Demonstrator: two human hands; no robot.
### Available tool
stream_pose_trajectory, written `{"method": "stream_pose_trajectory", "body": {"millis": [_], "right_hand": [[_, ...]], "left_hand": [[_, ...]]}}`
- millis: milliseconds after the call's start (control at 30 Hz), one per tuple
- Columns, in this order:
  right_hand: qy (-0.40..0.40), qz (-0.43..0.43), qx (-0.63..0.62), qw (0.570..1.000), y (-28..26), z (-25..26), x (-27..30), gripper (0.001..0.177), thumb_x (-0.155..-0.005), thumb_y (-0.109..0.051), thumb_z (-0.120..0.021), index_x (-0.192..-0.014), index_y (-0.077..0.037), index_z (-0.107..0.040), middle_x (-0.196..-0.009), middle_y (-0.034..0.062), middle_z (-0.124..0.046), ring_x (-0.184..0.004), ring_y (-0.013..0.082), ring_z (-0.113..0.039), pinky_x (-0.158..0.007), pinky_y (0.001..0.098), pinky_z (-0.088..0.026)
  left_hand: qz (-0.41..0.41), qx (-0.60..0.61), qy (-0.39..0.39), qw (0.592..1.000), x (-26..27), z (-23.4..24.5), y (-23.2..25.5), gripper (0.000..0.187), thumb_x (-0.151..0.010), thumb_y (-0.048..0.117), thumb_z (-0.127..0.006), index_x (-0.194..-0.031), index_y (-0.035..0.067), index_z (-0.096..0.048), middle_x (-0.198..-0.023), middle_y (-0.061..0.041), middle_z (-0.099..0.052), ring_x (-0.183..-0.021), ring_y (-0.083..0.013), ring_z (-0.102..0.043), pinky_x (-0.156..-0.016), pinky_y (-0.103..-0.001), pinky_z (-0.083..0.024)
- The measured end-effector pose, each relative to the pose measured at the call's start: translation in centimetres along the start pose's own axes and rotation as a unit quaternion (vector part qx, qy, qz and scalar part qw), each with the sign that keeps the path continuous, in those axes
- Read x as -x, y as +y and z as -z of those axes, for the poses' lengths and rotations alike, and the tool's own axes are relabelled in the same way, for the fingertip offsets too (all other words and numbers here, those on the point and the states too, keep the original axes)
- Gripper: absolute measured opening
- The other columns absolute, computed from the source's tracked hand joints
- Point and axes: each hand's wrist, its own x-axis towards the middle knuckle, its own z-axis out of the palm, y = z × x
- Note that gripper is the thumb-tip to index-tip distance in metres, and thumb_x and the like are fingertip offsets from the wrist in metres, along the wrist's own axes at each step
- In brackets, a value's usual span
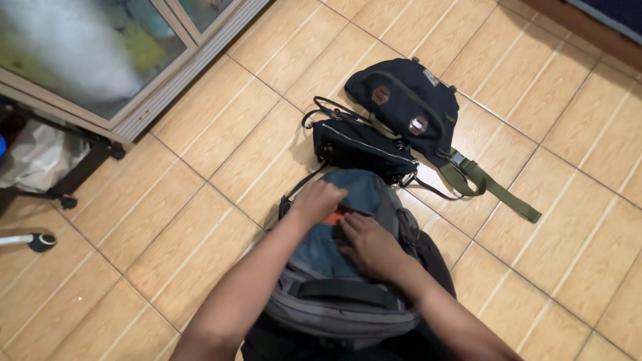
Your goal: The person sits on the floor and puts a pair of sneakers into a black shoe bag, zips it, and arranges several bags including a backpack. They then open the backpack's compartments and take out items such as a power bank, bottles, and small boxes, placing them on the floor.
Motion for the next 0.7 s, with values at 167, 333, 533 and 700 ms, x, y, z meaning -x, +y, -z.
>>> {"method": "stream_pose_trajectory", "body": {"millis": [167, 333, 533, 700], "right_hand": [[-0.108, 0.084, 0.154, 0.978, 0.8, -0.6, 0.9, 0.048, -0.087, -0.03, -0.063, -0.117, 0.008, -0.066, -0.119, 0.0264, -0.067, -0.116, 0.0375, -0.063, -0.109, 0.0505, -0.036], [-0.302, -0.048, 0.179, 0.935, 1.3, -2.6, -3.1, 0.029, -0.093, -0.017, -0.059, -0.115, 0.001, -0.067, -0.12, 0.0197, -0.068, -0.111, 0.0316, -0.065, -0.1, 0.0446, -0.049], [-0.241, -0.115, 0.232, 0.935, 7.9, -11.3, -7.9, 0.04, -0.087, -0.023, -0.062, -0.124, -0.01, -0.066, -0.132, 0.0151, -0.062, -0.118, 0.0289, -0.062, -0.089, 0.0409, -0.056], [-0.219, -0.058, 0.218, 0.949, 8.9, -11.6, -9.5, 0.035, -0.092, -0.021, -0.059, -0.125, -0.013, -0.067, -0.133, 0.0129, -0.064, -0.114, 0.0267, -0.067, -0.088, 0.0391, -0.058]], "left_hand": [[-0.042, 0.048, 0.08, 0.995, -1.6, 0.3, -2.4, 0.026, -0.075, 0.015, -0.078, -0.1, 0.012, -0.069, -0.078, -0.012, -0.072, -0.073, -0.0343, -0.071, -0.063, -0.047, -0.056], [0.013, 0.116, 0.14, 0.983, -1.3, 0.7, -1.2, 0.024, -0.079, 0.012, -0.074, -0.103, 0.015, -0.07, -0.079, -0.012, -0.073, -0.074, -0.0328, -0.072, -0.066, -0.046, -0.056], [0.021, 0.143, 0.187, 0.972, -1.2, 0.3, -0.4, 0.022, -0.082, 0.01, -0.072, -0.104, 0.014, -0.07, -0.077, -0.013, -0.071, -0.075, -0.0333, -0.071, -0.068, -0.045, -0.057], [0.062, 0.176, 0.167, 0.968, -1.2, 0.5, -0.5, 0.019, -0.08, 0.011, -0.073, -0.1, 0.014, -0.071, -0.076, -0.011, -0.073, -0.074, -0.0313, -0.073, -0.07, -0.043, -0.058]]}}
